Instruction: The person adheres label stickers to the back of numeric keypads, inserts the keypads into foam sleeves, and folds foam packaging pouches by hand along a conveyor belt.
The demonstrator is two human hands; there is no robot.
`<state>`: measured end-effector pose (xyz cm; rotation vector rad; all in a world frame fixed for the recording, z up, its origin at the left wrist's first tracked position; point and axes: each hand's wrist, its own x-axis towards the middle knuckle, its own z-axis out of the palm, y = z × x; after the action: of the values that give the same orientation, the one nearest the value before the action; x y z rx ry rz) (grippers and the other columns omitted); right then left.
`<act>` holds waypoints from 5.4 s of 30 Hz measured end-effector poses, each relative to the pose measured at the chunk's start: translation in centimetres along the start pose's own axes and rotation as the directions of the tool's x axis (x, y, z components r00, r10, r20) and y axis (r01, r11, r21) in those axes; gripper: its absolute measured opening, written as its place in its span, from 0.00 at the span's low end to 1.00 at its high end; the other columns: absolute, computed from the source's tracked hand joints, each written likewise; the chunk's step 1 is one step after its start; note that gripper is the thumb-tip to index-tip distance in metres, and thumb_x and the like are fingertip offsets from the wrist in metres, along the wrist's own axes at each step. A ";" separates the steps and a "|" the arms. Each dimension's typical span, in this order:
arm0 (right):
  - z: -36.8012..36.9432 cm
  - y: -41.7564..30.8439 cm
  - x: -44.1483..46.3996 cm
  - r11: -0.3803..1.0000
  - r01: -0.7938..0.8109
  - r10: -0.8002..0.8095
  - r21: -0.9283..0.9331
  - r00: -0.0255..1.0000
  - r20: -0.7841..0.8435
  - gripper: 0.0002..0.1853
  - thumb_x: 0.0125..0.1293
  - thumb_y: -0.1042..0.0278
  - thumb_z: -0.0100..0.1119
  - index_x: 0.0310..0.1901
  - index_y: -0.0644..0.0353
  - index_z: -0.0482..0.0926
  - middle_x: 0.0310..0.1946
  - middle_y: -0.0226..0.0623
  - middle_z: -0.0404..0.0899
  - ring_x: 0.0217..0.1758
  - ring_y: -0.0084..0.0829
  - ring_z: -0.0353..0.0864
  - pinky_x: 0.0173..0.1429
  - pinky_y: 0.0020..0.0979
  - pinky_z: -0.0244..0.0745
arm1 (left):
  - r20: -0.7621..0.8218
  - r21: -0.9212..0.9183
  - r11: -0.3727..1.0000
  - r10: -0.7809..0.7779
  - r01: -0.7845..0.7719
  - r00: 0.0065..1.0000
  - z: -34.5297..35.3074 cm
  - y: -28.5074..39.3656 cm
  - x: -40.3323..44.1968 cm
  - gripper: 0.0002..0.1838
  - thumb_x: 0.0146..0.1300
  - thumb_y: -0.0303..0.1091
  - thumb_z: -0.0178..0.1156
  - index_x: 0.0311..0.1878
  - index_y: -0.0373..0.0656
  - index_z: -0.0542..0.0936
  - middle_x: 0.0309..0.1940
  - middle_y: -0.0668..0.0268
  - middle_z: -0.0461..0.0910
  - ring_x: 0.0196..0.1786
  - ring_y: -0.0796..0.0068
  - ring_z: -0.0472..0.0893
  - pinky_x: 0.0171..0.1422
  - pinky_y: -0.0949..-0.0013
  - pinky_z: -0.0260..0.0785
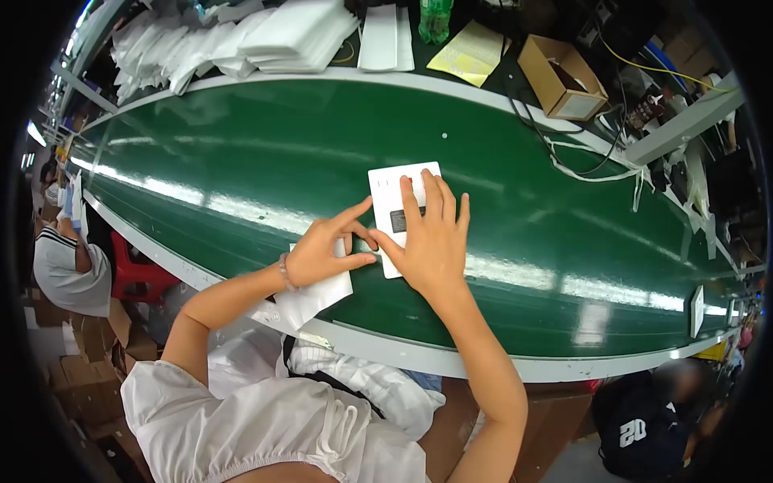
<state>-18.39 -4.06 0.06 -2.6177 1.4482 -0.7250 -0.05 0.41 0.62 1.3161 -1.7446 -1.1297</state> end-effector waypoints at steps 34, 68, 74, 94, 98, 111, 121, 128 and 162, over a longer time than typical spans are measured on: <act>-3.3 14.0 -1.6 0.867 -0.437 0.420 -0.239 0.899 -0.121 0.42 0.55 0.47 0.60 0.65 0.64 0.57 0.69 0.53 0.50 0.72 0.49 0.50 0.65 0.53 0.51 | -0.668 0.649 0.696 0.328 0.308 0.668 -27.7 -3.9 20.7 0.06 0.49 0.34 0.59 0.26 0.45 0.84 0.22 0.65 0.80 0.26 0.68 0.76 0.36 0.67 0.69; -6.5 -1.3 -2.6 -0.823 -0.434 -0.098 0.366 0.744 0.661 0.40 0.57 0.44 0.43 0.69 0.57 0.52 0.64 0.58 0.60 0.57 0.62 0.70 0.48 0.58 0.73 | -0.273 0.809 0.561 0.096 0.174 0.957 -3.2 -0.9 -2.7 0.08 0.55 0.35 0.56 0.26 0.40 0.73 0.20 0.62 0.74 0.17 0.60 0.72 0.22 0.63 0.63; -2.8 -7.7 -2.0 -0.884 -0.378 -0.066 0.273 0.681 0.729 0.38 0.61 0.43 0.41 0.69 0.54 0.52 0.65 0.52 0.59 0.60 0.64 0.65 0.59 0.60 0.65 | -0.327 0.800 0.554 0.076 0.232 0.942 -3.9 -1.4 -3.0 0.09 0.54 0.34 0.57 0.23 0.41 0.73 0.19 0.66 0.75 0.18 0.63 0.71 0.24 0.66 0.62; -4.0 -10.3 -1.3 -0.853 -0.380 0.060 0.359 0.611 0.789 0.36 0.63 0.46 0.41 0.69 0.57 0.52 0.66 0.51 0.58 0.61 0.61 0.65 0.61 0.57 0.64 | -0.318 0.637 0.752 0.053 0.172 0.947 -4.4 -1.2 -5.6 0.06 0.50 0.31 0.57 0.21 0.43 0.74 0.18 0.68 0.74 0.18 0.64 0.72 0.22 0.66 0.63; -2.2 -9.5 -1.0 -0.784 -0.349 0.213 0.514 0.626 0.750 0.35 0.64 0.45 0.42 0.68 0.56 0.55 0.64 0.46 0.61 0.62 0.49 0.66 0.62 0.48 0.63 | -0.333 0.648 0.727 0.000 0.228 0.943 -3.9 -0.6 -5.8 0.05 0.50 0.31 0.58 0.24 0.42 0.76 0.20 0.70 0.76 0.19 0.67 0.71 0.25 0.69 0.63; 2.7 -11.5 -0.8 -0.492 -0.298 0.440 0.818 0.725 0.529 0.30 0.69 0.48 0.38 0.66 0.60 0.58 0.64 0.46 0.62 0.65 0.36 0.64 0.66 0.35 0.59 | -0.429 0.496 0.806 -0.097 0.324 0.898 -4.1 -0.9 -8.7 0.05 0.48 0.25 0.63 0.25 0.40 0.76 0.20 0.70 0.75 0.19 0.75 0.66 0.26 0.75 0.61; 2.4 -10.9 -2.4 -0.091 -0.490 0.393 0.867 0.782 0.484 0.20 0.71 0.58 0.42 0.56 0.65 0.63 0.51 0.46 0.70 0.52 0.31 0.71 0.59 0.32 0.64 | -0.518 0.300 0.894 -0.140 0.333 0.844 -4.5 -1.1 -10.2 0.04 0.53 0.24 0.62 0.29 0.38 0.75 0.22 0.70 0.74 0.22 0.78 0.65 0.28 0.77 0.60; 1.7 -11.5 -1.3 -0.204 -0.512 0.370 0.834 0.749 0.550 0.18 0.68 0.67 0.49 0.55 0.68 0.63 0.47 0.48 0.74 0.48 0.30 0.74 0.56 0.31 0.68 | -0.579 0.371 0.912 0.077 0.178 0.812 -5.0 -2.2 -10.4 0.04 0.55 0.23 0.60 0.30 0.40 0.74 0.22 0.70 0.71 0.19 0.77 0.64 0.26 0.77 0.59; 1.5 -12.6 0.7 -0.360 -0.371 0.342 0.856 0.801 0.491 0.15 0.57 0.78 0.58 0.47 0.70 0.72 0.40 0.43 0.78 0.41 0.27 0.78 0.49 0.22 0.73 | -0.256 -0.701 0.693 -0.466 0.168 0.847 -6.6 -1.1 -10.1 0.21 0.60 0.47 0.59 0.36 0.33 0.76 0.17 0.64 0.74 0.13 0.85 0.65 0.13 0.84 0.52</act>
<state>-7.58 2.12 2.45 -0.6803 0.7756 -1.0367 8.97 8.40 2.15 1.2944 -0.6811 -1.3623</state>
